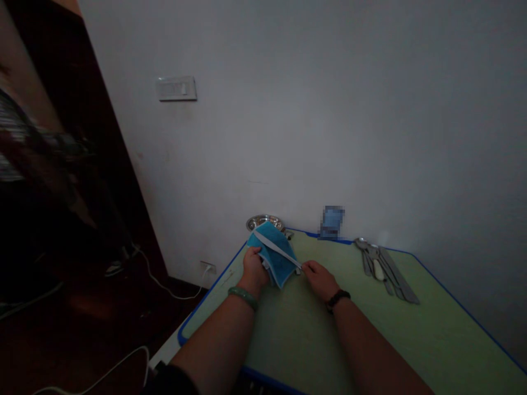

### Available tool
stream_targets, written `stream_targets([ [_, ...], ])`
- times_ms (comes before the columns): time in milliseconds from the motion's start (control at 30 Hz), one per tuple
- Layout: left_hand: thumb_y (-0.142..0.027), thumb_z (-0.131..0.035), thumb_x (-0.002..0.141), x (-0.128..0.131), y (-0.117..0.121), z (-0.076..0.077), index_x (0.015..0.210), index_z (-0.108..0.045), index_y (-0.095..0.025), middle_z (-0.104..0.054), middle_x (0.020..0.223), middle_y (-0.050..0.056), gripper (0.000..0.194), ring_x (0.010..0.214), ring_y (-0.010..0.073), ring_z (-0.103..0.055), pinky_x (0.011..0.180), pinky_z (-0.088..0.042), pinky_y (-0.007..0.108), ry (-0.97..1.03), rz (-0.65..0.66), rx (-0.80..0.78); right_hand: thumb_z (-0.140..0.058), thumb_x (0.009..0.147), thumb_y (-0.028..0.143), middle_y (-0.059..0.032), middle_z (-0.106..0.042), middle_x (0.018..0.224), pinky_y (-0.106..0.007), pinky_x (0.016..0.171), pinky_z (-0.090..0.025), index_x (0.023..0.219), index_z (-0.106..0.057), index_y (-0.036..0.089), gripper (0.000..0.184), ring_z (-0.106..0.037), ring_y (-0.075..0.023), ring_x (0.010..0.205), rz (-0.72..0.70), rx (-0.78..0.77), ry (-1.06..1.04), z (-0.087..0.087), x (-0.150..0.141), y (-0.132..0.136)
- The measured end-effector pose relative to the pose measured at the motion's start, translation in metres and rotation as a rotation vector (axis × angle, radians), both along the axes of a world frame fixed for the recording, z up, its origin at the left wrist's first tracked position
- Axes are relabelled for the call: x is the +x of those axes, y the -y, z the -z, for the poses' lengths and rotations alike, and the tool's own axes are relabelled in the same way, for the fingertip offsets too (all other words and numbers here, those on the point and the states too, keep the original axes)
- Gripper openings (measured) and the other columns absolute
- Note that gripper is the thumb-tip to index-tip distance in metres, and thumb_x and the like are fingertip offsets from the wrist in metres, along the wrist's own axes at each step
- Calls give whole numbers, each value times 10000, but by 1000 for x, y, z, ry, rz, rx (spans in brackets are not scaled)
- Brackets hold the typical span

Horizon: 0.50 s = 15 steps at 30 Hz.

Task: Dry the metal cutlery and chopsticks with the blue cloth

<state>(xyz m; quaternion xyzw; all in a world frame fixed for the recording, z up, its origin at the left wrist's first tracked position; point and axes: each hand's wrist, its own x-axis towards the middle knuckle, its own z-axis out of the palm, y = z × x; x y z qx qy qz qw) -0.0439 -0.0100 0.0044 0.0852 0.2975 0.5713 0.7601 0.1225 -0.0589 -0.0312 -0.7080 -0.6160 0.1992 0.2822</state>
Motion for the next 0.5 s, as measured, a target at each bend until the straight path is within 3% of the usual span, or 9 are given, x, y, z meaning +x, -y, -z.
stream_targets([
  [200, -248, -429, 689, 0, 1, -1, 602, -577, -147, -538, 410, 33, 199, 531, 227, -620, 679, -515, 405, -50, 21, 56, -339, 819, 430, -11, -647, 874, -267, 706, -359, 870, -581, 243, 311, -560, -177, 843, 8, -19, 0, -2, -1, 1],
  [500, -207, -479, 670, 1, -1, -1, 705, -605, -136, -598, 488, 27, 149, 503, 193, -610, 652, -522, 368, -28, -12, 6, -338, 817, 436, -12, -651, 887, -271, 716, -365, 885, -596, 244, 329, -566, -177, 857, 10, -25, 3, -4, -2, 2],
])
